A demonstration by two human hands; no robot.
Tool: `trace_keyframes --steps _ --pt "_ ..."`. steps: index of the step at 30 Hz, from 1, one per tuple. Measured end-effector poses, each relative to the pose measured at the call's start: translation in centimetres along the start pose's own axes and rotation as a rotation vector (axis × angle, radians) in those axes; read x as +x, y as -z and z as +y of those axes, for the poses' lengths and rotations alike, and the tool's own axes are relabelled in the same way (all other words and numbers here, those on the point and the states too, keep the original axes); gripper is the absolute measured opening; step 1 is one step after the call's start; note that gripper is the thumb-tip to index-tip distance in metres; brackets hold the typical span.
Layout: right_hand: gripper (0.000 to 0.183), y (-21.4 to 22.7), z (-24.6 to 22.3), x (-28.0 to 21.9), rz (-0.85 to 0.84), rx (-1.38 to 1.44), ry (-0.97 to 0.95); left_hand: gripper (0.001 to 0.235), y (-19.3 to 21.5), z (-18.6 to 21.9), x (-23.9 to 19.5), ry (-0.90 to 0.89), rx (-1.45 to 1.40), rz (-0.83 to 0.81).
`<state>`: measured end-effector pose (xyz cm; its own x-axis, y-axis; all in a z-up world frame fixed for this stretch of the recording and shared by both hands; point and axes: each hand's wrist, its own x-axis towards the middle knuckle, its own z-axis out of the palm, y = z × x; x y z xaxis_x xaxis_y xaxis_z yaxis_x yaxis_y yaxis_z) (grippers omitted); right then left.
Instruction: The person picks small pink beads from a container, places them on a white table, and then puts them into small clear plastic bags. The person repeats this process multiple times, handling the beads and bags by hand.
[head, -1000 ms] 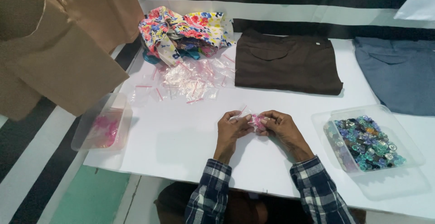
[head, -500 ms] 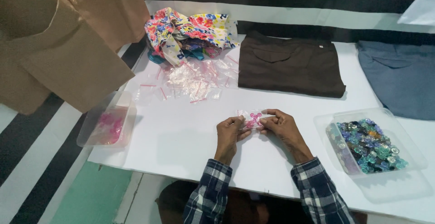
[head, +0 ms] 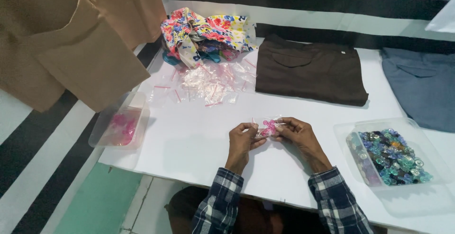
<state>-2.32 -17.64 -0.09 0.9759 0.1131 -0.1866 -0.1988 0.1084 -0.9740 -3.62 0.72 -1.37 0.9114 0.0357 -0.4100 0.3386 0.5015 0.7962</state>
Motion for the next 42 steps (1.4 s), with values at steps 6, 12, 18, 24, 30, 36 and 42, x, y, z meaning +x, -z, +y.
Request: trace_keyframes --steps 6,12,18,24,30,36,42 --pt "0.039 0.1 1.2 0.8 -0.021 0.024 -0.069 0.034 0.4 0.7 -0.9 0.005 0.012 0.023" --pt "0.035 0.3 2.2 2.1 -0.034 -0.04 -0.077 0.03 0.9 1.9 -2.2 -0.043 0.117 0.005" --pt "0.027 -2.2 -1.1 0.5 -0.03 -0.093 -0.086 0.028 2.2 2.5 -2.8 -0.09 0.254 0.001" --pt "0.023 -2.7 -0.1 1.5 -0.066 -0.203 -0.07 0.022 3.5 2.4 -3.0 -0.139 0.341 0.068" --pt "0.03 -3.6 0.5 2.7 -0.089 -0.198 -0.064 0.023 4.5 2.9 -4.0 -0.196 0.335 0.136" --pt "0.025 -10.7 -4.0 2.8 -0.193 -0.273 0.047 0.019 7.2 5.9 -5.7 -0.312 0.321 0.273" --pt "0.026 -20.2 -4.5 6.5 -0.378 -0.229 0.188 0.018 12.1 12.3 -9.9 -0.472 0.38 0.535"
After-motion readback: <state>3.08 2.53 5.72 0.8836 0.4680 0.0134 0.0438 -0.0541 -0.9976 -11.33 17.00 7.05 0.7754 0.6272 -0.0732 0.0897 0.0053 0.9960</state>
